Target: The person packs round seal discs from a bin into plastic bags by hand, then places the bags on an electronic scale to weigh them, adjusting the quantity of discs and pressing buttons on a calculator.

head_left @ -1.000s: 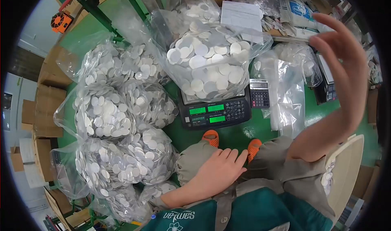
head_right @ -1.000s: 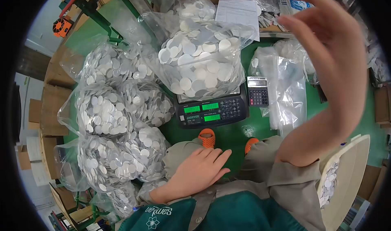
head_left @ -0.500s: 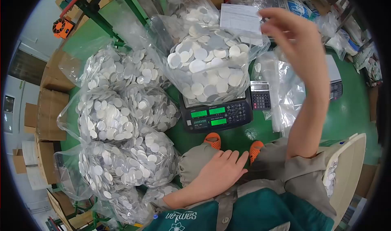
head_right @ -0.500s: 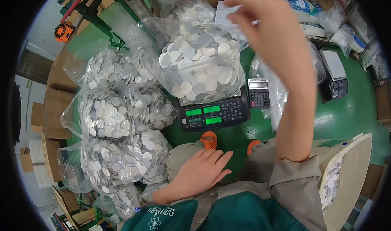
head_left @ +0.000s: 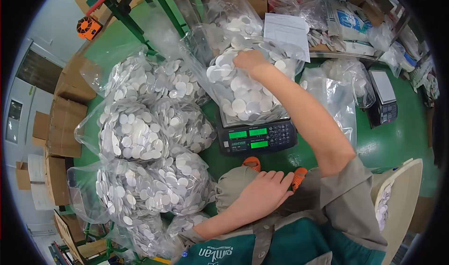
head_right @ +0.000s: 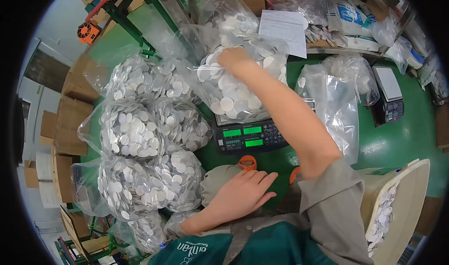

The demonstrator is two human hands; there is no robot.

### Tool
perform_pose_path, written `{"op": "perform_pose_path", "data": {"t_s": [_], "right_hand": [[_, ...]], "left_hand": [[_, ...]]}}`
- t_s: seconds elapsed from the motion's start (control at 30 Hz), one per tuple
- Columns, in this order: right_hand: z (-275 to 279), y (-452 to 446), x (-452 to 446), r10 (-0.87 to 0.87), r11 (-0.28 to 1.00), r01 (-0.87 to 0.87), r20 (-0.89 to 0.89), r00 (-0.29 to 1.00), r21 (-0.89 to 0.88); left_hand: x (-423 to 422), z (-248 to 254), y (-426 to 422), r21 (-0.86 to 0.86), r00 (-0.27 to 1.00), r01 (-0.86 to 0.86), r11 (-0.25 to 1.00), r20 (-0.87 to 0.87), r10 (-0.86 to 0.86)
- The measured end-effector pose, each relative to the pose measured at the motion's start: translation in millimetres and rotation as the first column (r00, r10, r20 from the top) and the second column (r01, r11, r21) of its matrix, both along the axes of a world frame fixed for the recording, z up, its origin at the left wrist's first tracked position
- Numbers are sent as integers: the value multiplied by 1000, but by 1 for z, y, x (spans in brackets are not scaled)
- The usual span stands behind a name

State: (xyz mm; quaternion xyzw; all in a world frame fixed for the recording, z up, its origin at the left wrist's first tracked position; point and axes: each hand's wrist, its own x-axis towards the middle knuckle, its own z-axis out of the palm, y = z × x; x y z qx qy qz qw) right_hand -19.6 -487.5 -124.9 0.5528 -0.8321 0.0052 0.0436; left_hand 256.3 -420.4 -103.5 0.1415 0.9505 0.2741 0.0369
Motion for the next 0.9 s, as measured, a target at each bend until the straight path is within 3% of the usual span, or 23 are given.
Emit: {"op": "perform_pose_path", "data": {"t_s": [0.13, 0.23, 0.3, 0.33, 0.37, 0.4, 0.47, 0.5, 0.53, 0.6, 0.67, 0.73, 0.9], "right_hand": [[19, 11, 7, -15, 1000, 16, 2, 1000, -17], [66, 59, 26, -58, 955, 96, 139, 989, -280], [98, 120, 39, -202, 875, 208, 62, 977, -436], [122, 156, 50, -297, 779, 434, 344, 891, -453], [127, 196, 60, -377, 651, 419, 210, 902, -633], [135, 239, 69, -549, 556, 508, 168, 819, -658], [141, 344, 81, -680, 570, 474, -61, 731, -672], [135, 380, 101, -863, 341, 618, 26, 505, -708], [126, 421, 114, -883, 431, 588, -187, 430, -684], [107, 454, 148, -960, 273, 697, -140, 243, -663], [84, 497, 174, -969, 170, 824, -243, 41, -540], [70, 518, 191, -974, -50, 906, -181, -137, -420], [55, 551, 194, -951, -96, 959, -259, -168, -268]], "left_hand": [[2, 1, -2, -4, 1000, 6, 1000, -16, -6], [4, 3, -3, 5, 1000, 11, 1000, -15, -11], [6, 1, -6, 50, 1000, -7, 999, -25, 8], [8, 2, -7, 32, 999, -1, 999, -41, 2], [9, 1, -8, 11, 998, 7, 1000, -56, -6], [11, 0, -7, 7, 998, 2, 1000, -60, -1], [11, -1, -8, -2, 998, 23, 1000, -63, -23], [10, -1, -8, -20, 995, 45, 999, -83, -47], [9, -1, -8, -12, 995, 55, 998, -82, -56], [8, -2, -7, -37, 995, 80, 996, -61, -82], [7, -3, -6, -50, 994, 91, 995, -57, -94], [6, -3, -6, -101, 993, 109, 989, -39, -113], [8, -1, -6, -135, 995, 77, 988, -47, -84]]}}
